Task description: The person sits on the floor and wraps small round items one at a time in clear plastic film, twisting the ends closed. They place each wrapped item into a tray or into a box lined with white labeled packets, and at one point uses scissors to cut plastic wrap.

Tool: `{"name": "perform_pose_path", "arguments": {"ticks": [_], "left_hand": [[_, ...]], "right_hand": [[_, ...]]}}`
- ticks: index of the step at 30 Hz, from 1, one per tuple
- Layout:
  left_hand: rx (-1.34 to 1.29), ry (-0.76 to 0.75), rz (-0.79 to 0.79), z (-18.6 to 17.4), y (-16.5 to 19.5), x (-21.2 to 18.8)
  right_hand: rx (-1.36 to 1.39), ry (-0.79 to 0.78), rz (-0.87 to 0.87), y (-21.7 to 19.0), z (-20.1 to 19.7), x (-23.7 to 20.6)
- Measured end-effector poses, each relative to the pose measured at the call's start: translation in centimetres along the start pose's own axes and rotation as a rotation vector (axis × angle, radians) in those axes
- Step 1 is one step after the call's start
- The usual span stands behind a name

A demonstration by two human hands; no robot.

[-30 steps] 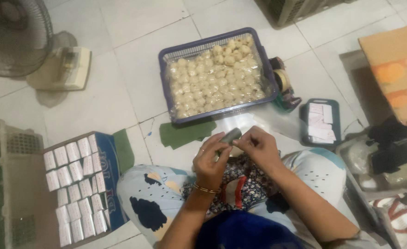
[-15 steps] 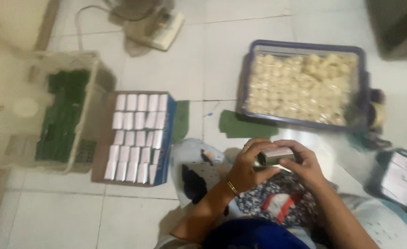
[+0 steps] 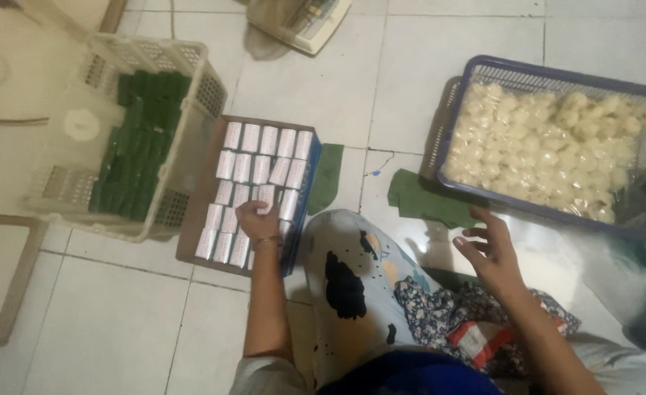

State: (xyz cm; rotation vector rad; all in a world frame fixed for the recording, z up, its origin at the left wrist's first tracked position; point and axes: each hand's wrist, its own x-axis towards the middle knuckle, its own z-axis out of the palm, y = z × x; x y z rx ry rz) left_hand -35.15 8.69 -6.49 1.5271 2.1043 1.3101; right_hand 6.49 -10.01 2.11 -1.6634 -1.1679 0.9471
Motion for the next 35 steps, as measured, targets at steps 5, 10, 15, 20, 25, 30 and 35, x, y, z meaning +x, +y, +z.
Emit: {"name": "perform_pose_path", "arguments": {"ticks": [5, 10, 15, 20, 25, 30, 35], "left_hand": [[0.072, -0.297, 0.063, -0.5, -0.9, 1.5], [0.216, -0.198, 0.414, 3.2, 4.8, -0.6], [-0.059, -0.86, 0.412, 14.1, 14.8, -15.3], [0.252, -1.4, 0.586, 16.1, 20.8, -27.3], [0.417, -1.407, 0.611, 15.6, 21.4, -31.5], [0.138, -1.288, 0.573, 16.3, 19.6, -30.0], [-0.183, -1.25, 0.368, 17.1, 21.0, -28.3]], "right_hand": [[0.021, 0.165, 0.015, 3.6, -2.2, -0.6], [-0.161, 0.556, 0.003, 7.4, -8.1, -2.2], [-0.421, 0.761, 0.089, 10.8, -12.8, -4.8], [-0.723, 0.747, 0.097, 12.1, -13.9, -5.9], [-0.856, 0.879, 0.089, 10.6, -12.3, -3.1], [-1.032, 0.772, 0.314, 10.2, -11.9, -1.9], [-0.916, 0.788, 0.163, 9.3, -12.0, -2.1]]}}
